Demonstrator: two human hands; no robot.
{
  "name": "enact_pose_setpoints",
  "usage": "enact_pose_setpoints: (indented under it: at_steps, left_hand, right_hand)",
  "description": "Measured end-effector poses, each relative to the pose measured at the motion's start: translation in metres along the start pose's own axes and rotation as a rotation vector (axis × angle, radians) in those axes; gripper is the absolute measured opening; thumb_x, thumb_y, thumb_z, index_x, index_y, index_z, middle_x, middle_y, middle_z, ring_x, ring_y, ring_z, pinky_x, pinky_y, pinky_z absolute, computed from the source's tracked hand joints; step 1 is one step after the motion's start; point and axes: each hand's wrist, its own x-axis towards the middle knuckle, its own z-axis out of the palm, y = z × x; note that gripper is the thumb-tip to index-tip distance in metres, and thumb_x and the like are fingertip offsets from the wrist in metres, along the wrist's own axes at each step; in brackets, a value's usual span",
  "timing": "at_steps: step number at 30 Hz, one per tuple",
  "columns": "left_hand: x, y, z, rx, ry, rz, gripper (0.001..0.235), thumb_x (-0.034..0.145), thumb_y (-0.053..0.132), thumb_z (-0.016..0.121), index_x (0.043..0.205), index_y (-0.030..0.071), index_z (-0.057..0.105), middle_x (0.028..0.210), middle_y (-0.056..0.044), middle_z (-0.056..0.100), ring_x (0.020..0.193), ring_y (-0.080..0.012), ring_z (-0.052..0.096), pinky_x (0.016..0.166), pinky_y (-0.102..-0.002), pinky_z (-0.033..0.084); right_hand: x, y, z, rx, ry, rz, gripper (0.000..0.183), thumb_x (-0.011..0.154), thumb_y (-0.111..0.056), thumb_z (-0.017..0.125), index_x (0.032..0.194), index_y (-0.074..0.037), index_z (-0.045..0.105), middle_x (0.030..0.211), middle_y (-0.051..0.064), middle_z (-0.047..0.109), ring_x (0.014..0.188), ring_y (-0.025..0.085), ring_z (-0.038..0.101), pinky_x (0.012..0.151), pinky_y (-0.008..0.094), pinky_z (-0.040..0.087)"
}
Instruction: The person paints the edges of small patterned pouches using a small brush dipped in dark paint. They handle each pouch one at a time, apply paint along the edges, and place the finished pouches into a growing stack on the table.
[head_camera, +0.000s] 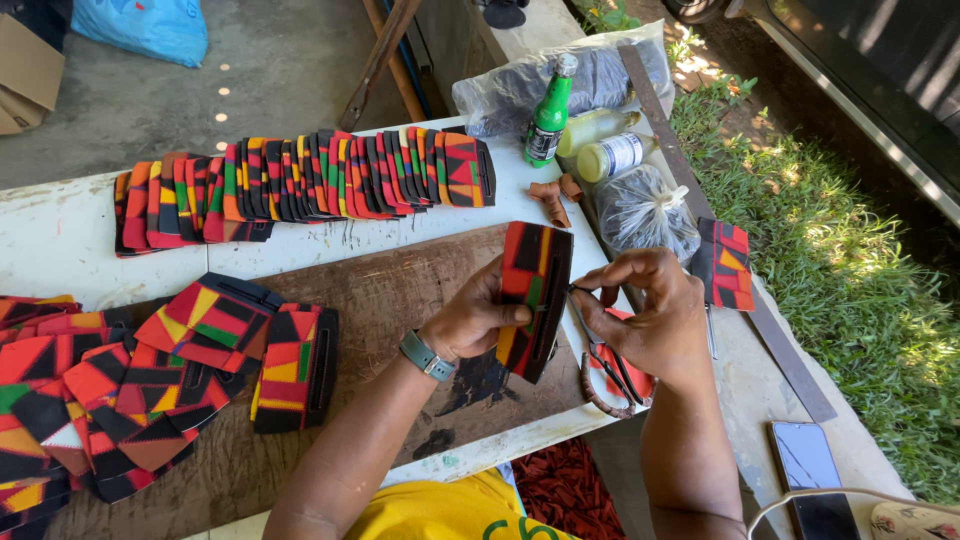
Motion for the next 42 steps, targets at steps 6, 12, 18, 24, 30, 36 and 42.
enact_pose_setpoints:
  at_steps: [6,12,18,24,30,36,42]
  left_hand:
    - [-0.008,0.001,-0.004,0.038,0.011,-0.037,0.071,0.085,0.008,0.083,0.149,0.011,0.051,0.132,-0.004,0.068,0.121,-0.0164,0.065,0.107,-0.038,0.055]
    - [-0.012,0.009,-0.005,0.047,0.052,-0.043,0.060,0.088,0.007,0.081,0.142,0.012,0.056,0.129,-0.006,0.070,0.120,-0.0195,0.067,0.106,-0.042,0.057]
    - [-0.014,0.011,-0.006,0.122,0.077,-0.003,0.058,0.088,0.006,0.080,0.141,0.013,0.058,0.128,-0.004,0.070,0.120,-0.0175,0.066,0.106,-0.040,0.057]
    - [-0.014,0.013,-0.003,0.074,0.039,-0.044,0.057,0.088,0.008,0.080,0.141,0.013,0.058,0.127,-0.005,0.071,0.118,-0.0182,0.067,0.104,-0.040,0.057]
    - [-0.017,0.014,-0.003,0.080,0.057,-0.046,0.060,0.087,0.008,0.081,0.142,0.014,0.057,0.126,-0.005,0.071,0.117,-0.0184,0.067,0.103,-0.040,0.057]
    - [-0.015,0.012,-0.005,0.153,0.100,0.027,0.059,0.089,0.008,0.081,0.143,0.013,0.057,0.128,-0.004,0.071,0.120,-0.0181,0.065,0.106,-0.040,0.056]
    - [-0.008,0.017,-0.005,0.137,0.089,0.095,0.057,0.091,0.006,0.078,0.144,0.013,0.056,0.127,-0.006,0.071,0.120,-0.0187,0.066,0.105,-0.041,0.058]
  right_hand:
    - [0.023,0.012,-0.002,-0.077,0.024,0.001,0.041,0.083,0.005,0.085,0.106,-0.002,0.052,0.093,0.011,0.074,0.079,0.012,0.070,0.071,0.025,0.058]
    - [0.027,0.044,0.001,0.381,0.103,0.126,0.046,0.087,0.007,0.081,0.114,-0.005,0.046,0.097,0.013,0.074,0.091,0.015,0.073,0.081,0.027,0.060]
    - [0.013,0.061,0.014,0.620,0.072,0.234,0.050,0.083,0.008,0.083,0.114,-0.006,0.046,0.093,0.014,0.074,0.086,0.014,0.071,0.077,0.025,0.057]
    - [0.018,0.060,0.018,0.612,0.133,0.238,0.048,0.084,0.008,0.082,0.113,-0.007,0.046,0.092,0.013,0.073,0.086,0.013,0.071,0.078,0.025,0.058]
    - [0.019,0.065,0.025,0.685,0.190,0.265,0.048,0.084,0.008,0.083,0.113,-0.007,0.048,0.091,0.014,0.074,0.085,0.015,0.072,0.077,0.025,0.057]
    - [0.017,0.066,0.030,0.773,0.148,0.327,0.051,0.081,0.009,0.085,0.112,-0.008,0.048,0.090,0.013,0.074,0.083,0.014,0.071,0.075,0.024,0.056]
    - [0.011,0.055,0.031,0.673,0.102,0.342,0.050,0.079,0.008,0.084,0.110,-0.008,0.048,0.089,0.013,0.074,0.082,0.013,0.071,0.074,0.024,0.057]
